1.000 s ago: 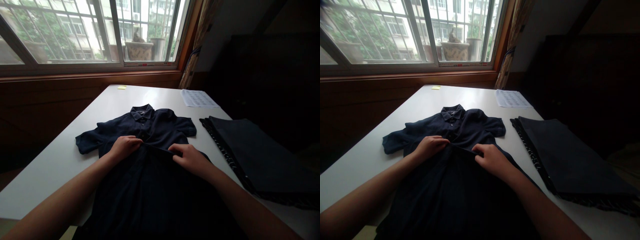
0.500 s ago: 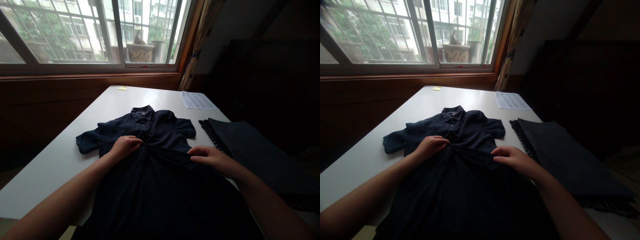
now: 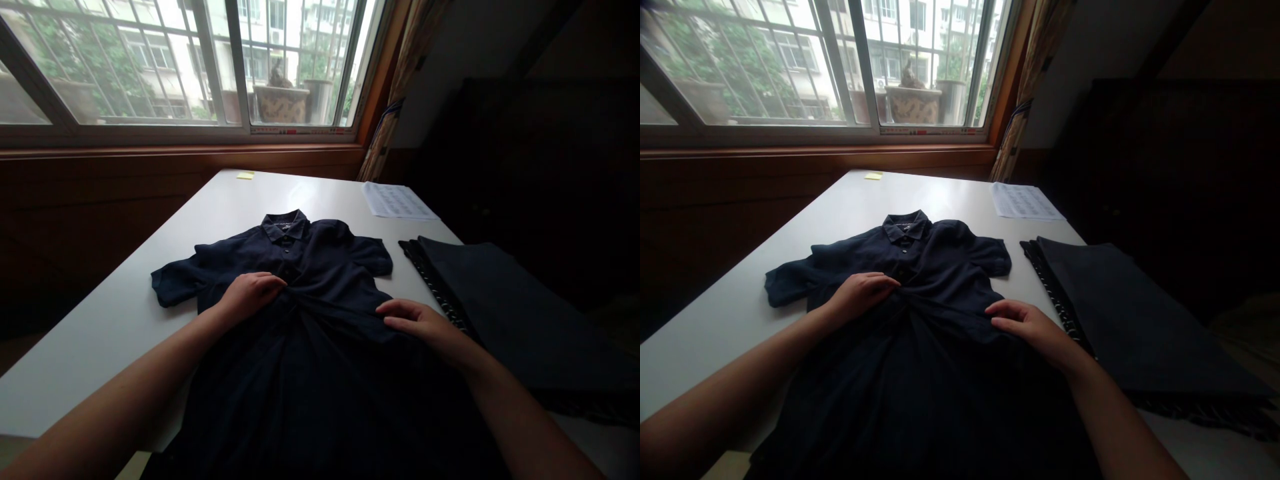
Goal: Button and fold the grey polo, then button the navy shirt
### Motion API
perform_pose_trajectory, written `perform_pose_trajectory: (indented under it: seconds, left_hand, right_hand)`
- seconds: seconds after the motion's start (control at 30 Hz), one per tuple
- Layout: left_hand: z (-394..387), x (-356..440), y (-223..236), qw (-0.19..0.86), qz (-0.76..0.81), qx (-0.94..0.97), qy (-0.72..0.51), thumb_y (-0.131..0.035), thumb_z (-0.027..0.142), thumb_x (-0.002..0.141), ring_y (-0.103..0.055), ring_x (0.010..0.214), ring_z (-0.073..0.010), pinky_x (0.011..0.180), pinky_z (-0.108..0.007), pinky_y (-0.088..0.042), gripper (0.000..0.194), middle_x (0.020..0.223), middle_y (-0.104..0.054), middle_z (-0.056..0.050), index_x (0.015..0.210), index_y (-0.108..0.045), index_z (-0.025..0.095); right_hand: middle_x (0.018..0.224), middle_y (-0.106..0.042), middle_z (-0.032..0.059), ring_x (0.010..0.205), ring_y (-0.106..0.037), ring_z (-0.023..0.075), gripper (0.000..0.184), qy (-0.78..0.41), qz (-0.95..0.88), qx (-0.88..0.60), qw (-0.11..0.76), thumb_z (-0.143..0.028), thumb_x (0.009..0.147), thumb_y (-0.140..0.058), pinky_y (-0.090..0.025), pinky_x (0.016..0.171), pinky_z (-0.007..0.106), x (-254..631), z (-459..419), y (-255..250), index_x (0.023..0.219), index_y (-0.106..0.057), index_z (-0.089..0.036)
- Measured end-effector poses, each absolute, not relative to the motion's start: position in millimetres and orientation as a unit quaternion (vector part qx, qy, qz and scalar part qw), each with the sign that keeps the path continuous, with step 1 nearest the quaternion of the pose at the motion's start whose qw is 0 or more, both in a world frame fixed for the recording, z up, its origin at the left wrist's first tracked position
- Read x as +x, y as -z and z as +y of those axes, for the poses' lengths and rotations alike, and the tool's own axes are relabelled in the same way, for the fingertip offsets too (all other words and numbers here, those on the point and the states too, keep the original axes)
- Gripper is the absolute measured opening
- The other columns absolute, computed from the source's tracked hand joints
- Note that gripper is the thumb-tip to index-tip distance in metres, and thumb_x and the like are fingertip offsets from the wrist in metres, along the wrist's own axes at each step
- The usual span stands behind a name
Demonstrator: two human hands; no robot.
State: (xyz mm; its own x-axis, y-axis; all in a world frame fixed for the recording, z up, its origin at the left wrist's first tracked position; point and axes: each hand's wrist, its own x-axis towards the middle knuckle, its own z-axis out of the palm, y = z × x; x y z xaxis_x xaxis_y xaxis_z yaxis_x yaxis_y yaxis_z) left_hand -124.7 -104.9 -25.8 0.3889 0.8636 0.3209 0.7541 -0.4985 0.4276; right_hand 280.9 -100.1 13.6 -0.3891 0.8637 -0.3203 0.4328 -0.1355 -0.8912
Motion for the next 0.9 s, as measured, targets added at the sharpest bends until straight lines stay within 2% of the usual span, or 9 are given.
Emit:
perform_pose_trajectory:
  seconds: [0.07, 0.13, 0.23, 0.33, 0.43, 0.53, 0.7, 0.9]
  left_hand:
    - [-105.8, -126.2, 24.4, 0.125, 0.486, 0.821, -0.271, -0.056, 0.026, 0.096, -0.070, 0.082, -0.0147, 0.074, -0.023, -0.051, 0.023, 0.103, -0.075, -0.003, 0.113, -0.071, 0.025]
    - [-107.8, -129.0, 19.2, 0.143, 0.490, 0.812, -0.284, -0.056, 0.027, 0.095, -0.066, 0.072, -0.0130, 0.068, -0.022, -0.049, 0.024, 0.094, -0.073, -0.003, 0.115, -0.068, 0.022]
    - [-114.2, -135.2, 2.0, 0.202, 0.456, 0.822, -0.276, -0.057, 0.029, 0.095, -0.059, 0.066, -0.0112, 0.062, -0.021, -0.045, 0.018, 0.081, -0.067, -0.002, 0.101, -0.068, 0.016]
    - [-123.1, -140.1, -19.7, 0.316, 0.373, 0.850, -0.194, -0.056, 0.032, 0.097, -0.061, 0.072, -0.0120, 0.066, -0.020, -0.047, 0.022, 0.082, -0.067, -0.003, 0.090, -0.070, 0.016]
    - [-130.6, -139.1, -32.6, 0.380, 0.335, 0.854, -0.118, -0.059, 0.030, 0.097, -0.064, 0.078, -0.0133, 0.071, -0.020, -0.049, 0.020, 0.088, -0.069, -0.004, 0.096, -0.073, 0.016]
    - [-136.0, -133.8, -34.0, 0.387, 0.312, 0.862, -0.102, -0.061, 0.023, 0.095, -0.065, 0.083, -0.0148, 0.076, -0.021, -0.050, 0.017, 0.094, -0.070, -0.006, 0.105, -0.074, 0.018]
    - [-143.9, -125.6, -33.2, 0.389, 0.285, 0.868, -0.118, -0.059, 0.012, 0.092, -0.066, 0.085, -0.0153, 0.077, -0.023, -0.052, 0.027, 0.100, -0.068, -0.006, 0.113, -0.072, 0.021]
    - [-149.4, -116.1, -31.9, 0.369, 0.285, 0.878, -0.107, -0.064, 0.002, 0.080, -0.063, 0.078, -0.0121, 0.070, -0.019, -0.050, 0.032, 0.097, -0.064, -0.002, 0.106, -0.069, 0.020]
  right_hand:
    - [0.108, -0.073, 0.0069, 0.099, -0.068, 0.0245, 0.041, -0.548, -0.625, -0.518, 0.201, -0.052, 0.076, -0.078, -0.051, 0.089, 0.034, 281.2, -100.9, -13.6, 0.105, -0.075, -0.023]
    - [0.107, -0.073, 0.0071, 0.099, -0.068, 0.0247, 0.041, -0.544, -0.625, -0.520, 0.205, -0.052, 0.076, -0.078, -0.051, 0.089, 0.034, 281.1, -101.9, -13.9, 0.104, -0.075, -0.023]
    - [0.110, -0.072, 0.0085, 0.101, -0.067, 0.0257, 0.041, -0.537, -0.631, -0.521, 0.208, -0.052, 0.078, -0.076, -0.051, 0.090, 0.035, 280.9, -102.8, -13.5, 0.106, -0.074, -0.022]
    - [0.112, -0.072, 0.0089, 0.102, -0.067, 0.0269, 0.042, -0.530, -0.637, -0.520, 0.205, -0.053, 0.079, -0.075, -0.051, 0.092, 0.037, 281.2, -102.4, -12.5, 0.107, -0.073, -0.021]
    - [0.109, -0.073, 0.0085, 0.102, -0.067, 0.0285, 0.045, -0.528, -0.643, -0.517, 0.203, -0.055, 0.077, -0.076, -0.052, 0.091, 0.038, 281.8, -101.3, -11.8, 0.106, -0.074, -0.021]
    - [0.107, -0.074, 0.0084, 0.102, -0.067, 0.0298, 0.047, -0.525, -0.646, -0.514, 0.207, -0.057, 0.076, -0.077, -0.053, 0.090, 0.038, 282.4, -101.1, -11.8, 0.105, -0.074, -0.021]
    - [0.109, -0.073, 0.0070, 0.102, -0.067, 0.0279, 0.042, -0.535, -0.644, -0.508, 0.205, -0.053, 0.079, -0.076, -0.051, 0.090, 0.037, 282.9, -102.2, -11.3, 0.106, -0.074, -0.022]
    - [0.109, -0.073, 0.0078, 0.102, -0.066, 0.0281, 0.042, -0.524, -0.648, -0.515, 0.202, -0.053, 0.078, -0.076, -0.050, 0.092, 0.038, 282.3, -100.5, -11.5, 0.105, -0.073, -0.021]
